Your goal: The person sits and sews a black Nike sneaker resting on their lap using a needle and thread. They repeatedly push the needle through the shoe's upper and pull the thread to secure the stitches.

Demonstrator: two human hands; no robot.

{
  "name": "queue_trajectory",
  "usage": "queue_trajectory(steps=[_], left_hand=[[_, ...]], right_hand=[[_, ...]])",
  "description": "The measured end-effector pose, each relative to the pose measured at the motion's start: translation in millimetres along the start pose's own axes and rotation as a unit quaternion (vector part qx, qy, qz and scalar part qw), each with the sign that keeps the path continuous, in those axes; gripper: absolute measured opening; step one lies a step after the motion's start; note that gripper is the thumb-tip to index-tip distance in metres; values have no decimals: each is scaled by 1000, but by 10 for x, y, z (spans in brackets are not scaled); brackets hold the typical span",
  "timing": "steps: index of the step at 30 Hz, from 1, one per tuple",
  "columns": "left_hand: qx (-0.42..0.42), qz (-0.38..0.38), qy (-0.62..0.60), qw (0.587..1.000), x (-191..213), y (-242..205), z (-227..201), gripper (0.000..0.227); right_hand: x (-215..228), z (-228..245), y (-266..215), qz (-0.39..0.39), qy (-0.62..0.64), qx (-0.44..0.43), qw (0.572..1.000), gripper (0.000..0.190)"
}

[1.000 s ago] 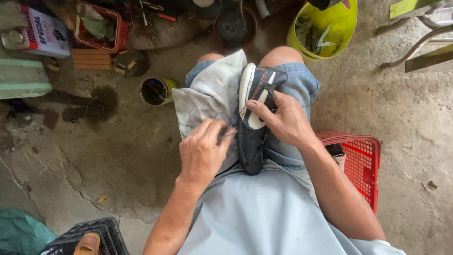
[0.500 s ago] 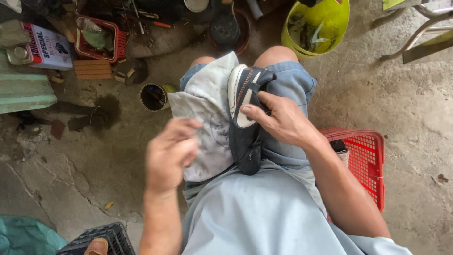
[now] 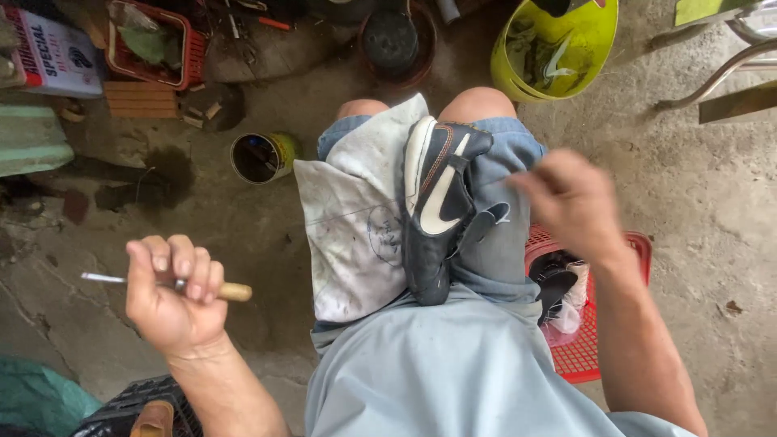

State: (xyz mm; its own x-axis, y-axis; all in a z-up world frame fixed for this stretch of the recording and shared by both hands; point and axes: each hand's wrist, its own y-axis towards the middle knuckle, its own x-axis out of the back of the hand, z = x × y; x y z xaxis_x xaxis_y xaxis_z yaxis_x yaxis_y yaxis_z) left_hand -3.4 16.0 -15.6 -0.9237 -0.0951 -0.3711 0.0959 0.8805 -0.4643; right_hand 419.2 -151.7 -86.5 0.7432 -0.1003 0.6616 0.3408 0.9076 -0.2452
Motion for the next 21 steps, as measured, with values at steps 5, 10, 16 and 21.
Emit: queue_trajectory(steps=[5, 10, 16, 21], left_hand=[[9, -162, 6, 987, 293, 218, 190, 35], [-229, -121, 534, 805, 12, 143, 486, 16], [-279, 202, 530, 775, -858, -55, 835, 30], [-275, 224, 556, 752, -1000, -103, 1059, 32]], right_hand=[[359, -637, -142, -51, -17, -138, 989, 18], [348, 53, -48, -29, -92, -13, 995, 39], [53, 775, 163, 18, 85, 151, 985, 15], [-78, 768, 232, 184, 127, -39, 974, 12]])
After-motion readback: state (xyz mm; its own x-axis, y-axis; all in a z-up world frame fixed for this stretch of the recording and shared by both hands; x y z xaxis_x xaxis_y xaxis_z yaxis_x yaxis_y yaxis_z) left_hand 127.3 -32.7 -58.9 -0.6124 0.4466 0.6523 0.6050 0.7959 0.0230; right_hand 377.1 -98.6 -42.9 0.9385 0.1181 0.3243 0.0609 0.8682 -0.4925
